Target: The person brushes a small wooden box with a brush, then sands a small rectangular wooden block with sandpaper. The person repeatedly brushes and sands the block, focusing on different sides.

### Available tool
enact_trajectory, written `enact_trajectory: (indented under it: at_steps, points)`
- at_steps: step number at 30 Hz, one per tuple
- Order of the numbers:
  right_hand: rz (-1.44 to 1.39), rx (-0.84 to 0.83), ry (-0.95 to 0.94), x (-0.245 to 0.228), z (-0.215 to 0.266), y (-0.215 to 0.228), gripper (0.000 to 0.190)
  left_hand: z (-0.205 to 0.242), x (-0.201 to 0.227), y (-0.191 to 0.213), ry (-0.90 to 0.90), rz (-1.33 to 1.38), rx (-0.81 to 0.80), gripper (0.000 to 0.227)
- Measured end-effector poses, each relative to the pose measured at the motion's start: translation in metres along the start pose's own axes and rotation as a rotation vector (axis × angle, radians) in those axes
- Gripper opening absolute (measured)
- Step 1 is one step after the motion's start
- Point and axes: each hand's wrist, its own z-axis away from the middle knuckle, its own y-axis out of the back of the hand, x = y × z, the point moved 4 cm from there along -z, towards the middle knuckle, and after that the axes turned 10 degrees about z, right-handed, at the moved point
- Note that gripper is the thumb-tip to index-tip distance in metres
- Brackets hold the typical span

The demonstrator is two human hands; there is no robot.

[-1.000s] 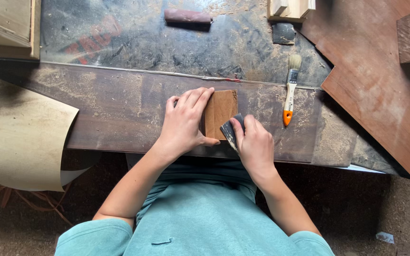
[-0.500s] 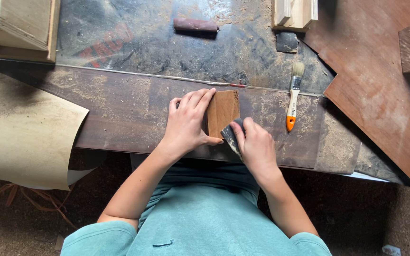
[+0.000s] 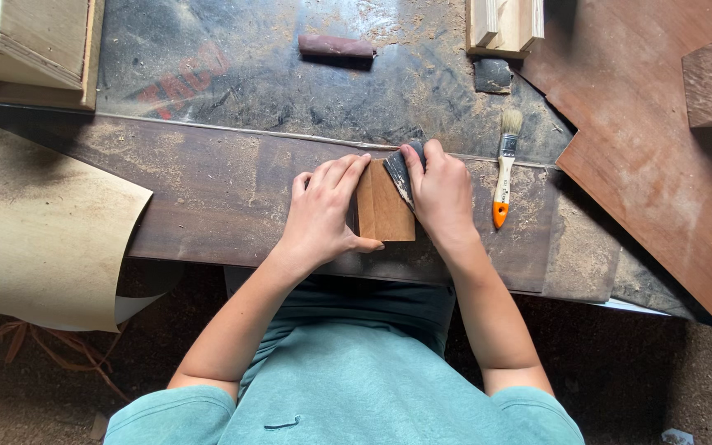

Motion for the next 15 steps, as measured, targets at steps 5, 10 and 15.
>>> enact_trajectory:
  at_steps: [5, 10, 15]
  points:
    - [0.021, -0.050, -0.069, -0.008, 0.031, 0.001, 0.039, 0.000, -0.001, 0.000, -0.024, 0.011, 0.021, 0.131]
    - [0.027, -0.066, -0.105, -0.011, 0.056, 0.007, 0.038, -0.001, -0.002, 0.000, -0.004, 0.008, 0.001, 0.132]
    - [0.051, 0.001, -0.067, -0.009, 0.036, 0.008, 0.037, -0.002, 0.000, 0.000, -0.005, -0.008, 0.008, 0.131]
